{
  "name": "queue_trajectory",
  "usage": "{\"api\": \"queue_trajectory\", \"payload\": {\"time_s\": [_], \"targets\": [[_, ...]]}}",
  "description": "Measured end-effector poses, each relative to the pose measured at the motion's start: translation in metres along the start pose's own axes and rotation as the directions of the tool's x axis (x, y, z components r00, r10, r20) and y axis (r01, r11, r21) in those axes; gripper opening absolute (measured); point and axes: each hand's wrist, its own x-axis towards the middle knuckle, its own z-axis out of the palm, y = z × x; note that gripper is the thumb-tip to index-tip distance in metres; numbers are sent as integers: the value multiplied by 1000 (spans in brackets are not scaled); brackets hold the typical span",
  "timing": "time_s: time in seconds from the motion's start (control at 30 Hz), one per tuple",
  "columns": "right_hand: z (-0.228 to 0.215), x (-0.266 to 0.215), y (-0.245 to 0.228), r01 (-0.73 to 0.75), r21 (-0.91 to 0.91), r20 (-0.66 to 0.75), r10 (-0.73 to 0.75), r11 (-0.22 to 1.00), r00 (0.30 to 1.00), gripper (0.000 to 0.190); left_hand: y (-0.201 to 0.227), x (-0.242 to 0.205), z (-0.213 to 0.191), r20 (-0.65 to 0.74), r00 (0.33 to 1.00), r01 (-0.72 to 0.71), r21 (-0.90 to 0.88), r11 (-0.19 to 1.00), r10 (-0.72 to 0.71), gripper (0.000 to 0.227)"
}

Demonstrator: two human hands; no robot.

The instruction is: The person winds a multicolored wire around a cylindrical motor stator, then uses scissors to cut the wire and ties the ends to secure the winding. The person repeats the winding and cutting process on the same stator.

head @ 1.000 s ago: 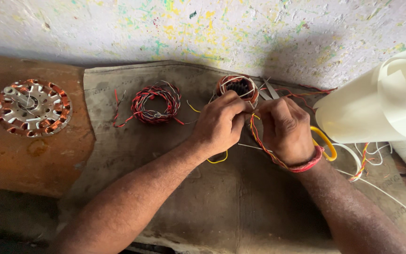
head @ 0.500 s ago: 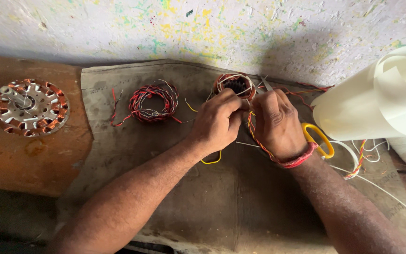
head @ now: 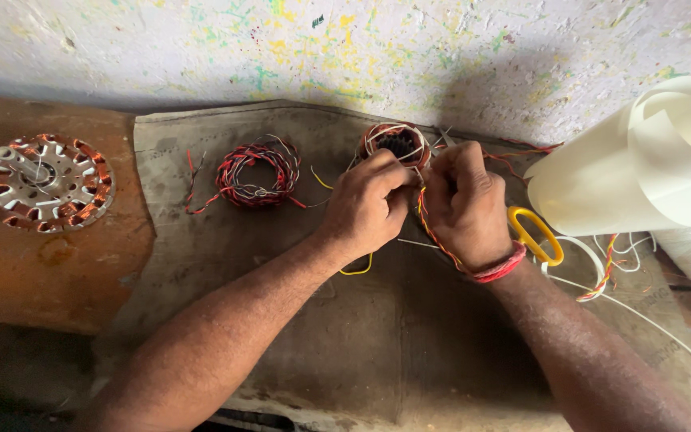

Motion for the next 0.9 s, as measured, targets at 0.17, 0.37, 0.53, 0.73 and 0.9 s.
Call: {"api": "queue_trajectory", "payload": {"time_s": [0.17,0.37,0.53,0.73,0.9], "targets": [[-5,-7,-3,-2,31,6,2,1000,1000,20,-1,0,-7,-39,997,-67,0,998,67,15],[-29,-19,-3,-89,131,41,84,987,996,29,-25,9,-62,-161,975,161,37,986,-153,9],[-29,-12,0,-75,85,46,71,994,996,29,-40,4,-81,108,950,264,227,938,-294,4],[-30,-14,-1,-132,82,124,121,988,985,28,-38,-2,-80,218,935,154,458,876,-278,12],[-29,-13,0,-96,116,139,80,989,987,28,-30,-5,-62,357,904,-37,613,789,-235,14]]}}
